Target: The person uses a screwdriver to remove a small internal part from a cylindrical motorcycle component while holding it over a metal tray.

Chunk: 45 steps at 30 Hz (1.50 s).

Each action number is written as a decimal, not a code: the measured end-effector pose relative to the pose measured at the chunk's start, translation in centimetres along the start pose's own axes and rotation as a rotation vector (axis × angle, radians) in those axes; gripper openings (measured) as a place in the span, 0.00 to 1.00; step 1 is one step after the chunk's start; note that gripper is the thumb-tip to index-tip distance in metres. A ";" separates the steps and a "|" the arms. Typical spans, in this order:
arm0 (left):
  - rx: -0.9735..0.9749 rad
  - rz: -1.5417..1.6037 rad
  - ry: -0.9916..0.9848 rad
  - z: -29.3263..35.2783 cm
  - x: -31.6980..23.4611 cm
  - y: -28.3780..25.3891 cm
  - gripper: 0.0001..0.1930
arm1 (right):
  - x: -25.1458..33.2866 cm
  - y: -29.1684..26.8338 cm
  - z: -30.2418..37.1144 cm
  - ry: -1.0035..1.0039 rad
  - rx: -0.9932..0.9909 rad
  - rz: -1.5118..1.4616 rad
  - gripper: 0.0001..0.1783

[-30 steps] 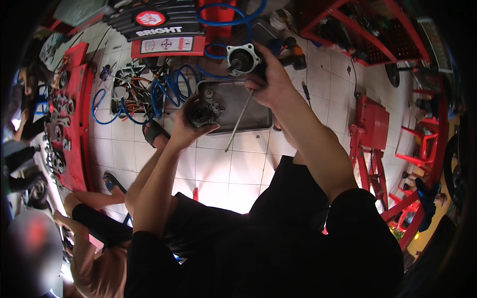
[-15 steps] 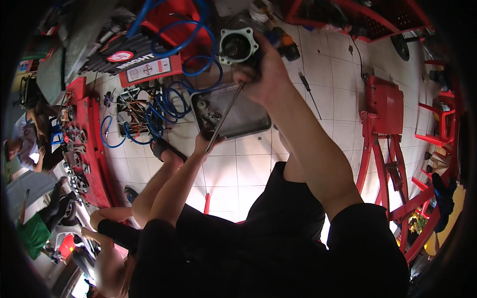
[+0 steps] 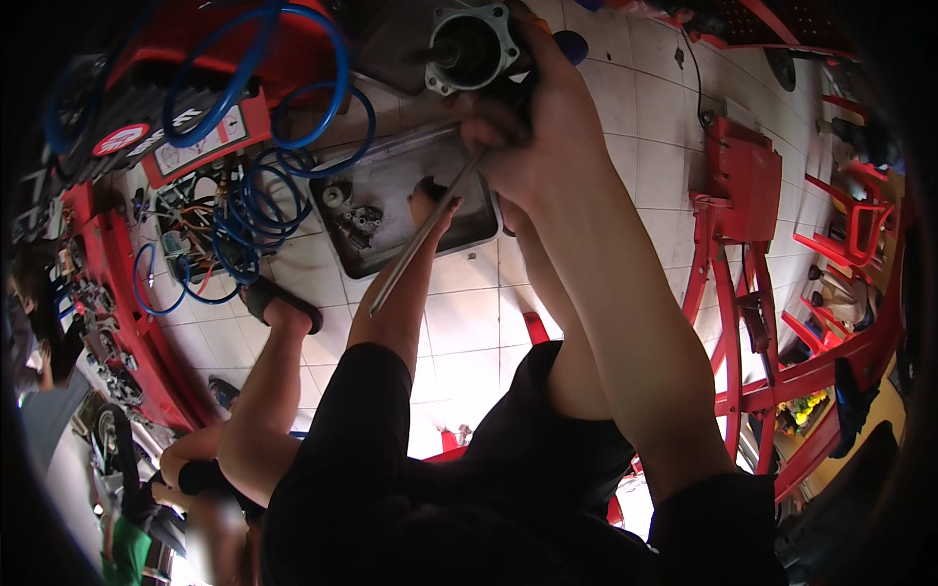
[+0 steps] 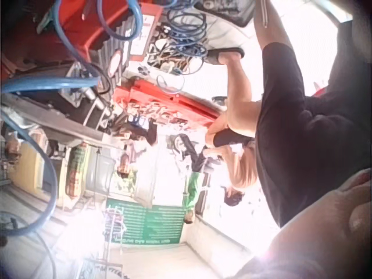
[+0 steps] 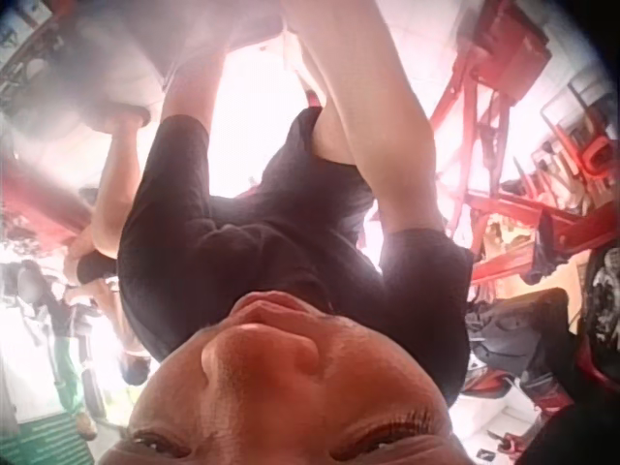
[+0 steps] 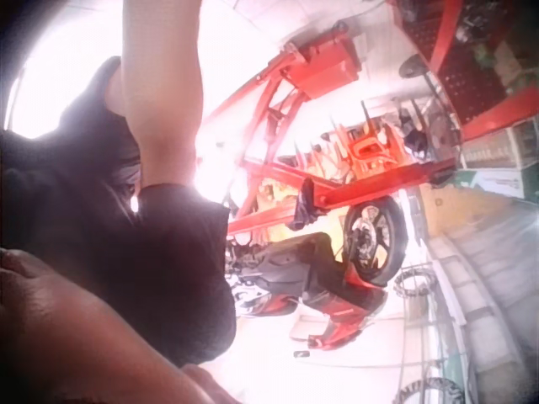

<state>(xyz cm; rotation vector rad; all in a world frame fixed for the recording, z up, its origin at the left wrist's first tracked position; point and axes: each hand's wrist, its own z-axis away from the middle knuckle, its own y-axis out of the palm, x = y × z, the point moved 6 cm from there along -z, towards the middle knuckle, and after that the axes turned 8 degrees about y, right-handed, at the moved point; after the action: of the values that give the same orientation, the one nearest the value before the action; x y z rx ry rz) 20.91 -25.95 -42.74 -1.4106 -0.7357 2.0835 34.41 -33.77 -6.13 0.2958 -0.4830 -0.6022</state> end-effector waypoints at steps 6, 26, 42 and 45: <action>-0.106 -0.016 0.207 -4.9 -1.0 -0.1 0.42 | -1.4 1.0 0.3 0.029 0.085 -0.010 0.15; -0.155 0.461 0.063 8.7 4.0 -20.4 0.26 | -7.1 4.2 0.9 0.101 0.181 0.279 0.16; -0.386 1.162 -0.116 22.7 -4.7 -36.7 0.25 | -18.4 3.4 2.6 0.162 0.146 0.628 0.20; -0.575 1.381 -0.198 22.1 -4.8 -39.1 0.21 | -18.1 3.4 2.5 0.182 0.178 0.596 0.19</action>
<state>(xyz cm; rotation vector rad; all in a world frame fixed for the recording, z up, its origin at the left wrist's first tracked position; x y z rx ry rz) 6.17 -4.33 -5.90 -2.5081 -0.4372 3.1938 21.72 -20.46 -8.94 0.3516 -0.4215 0.0492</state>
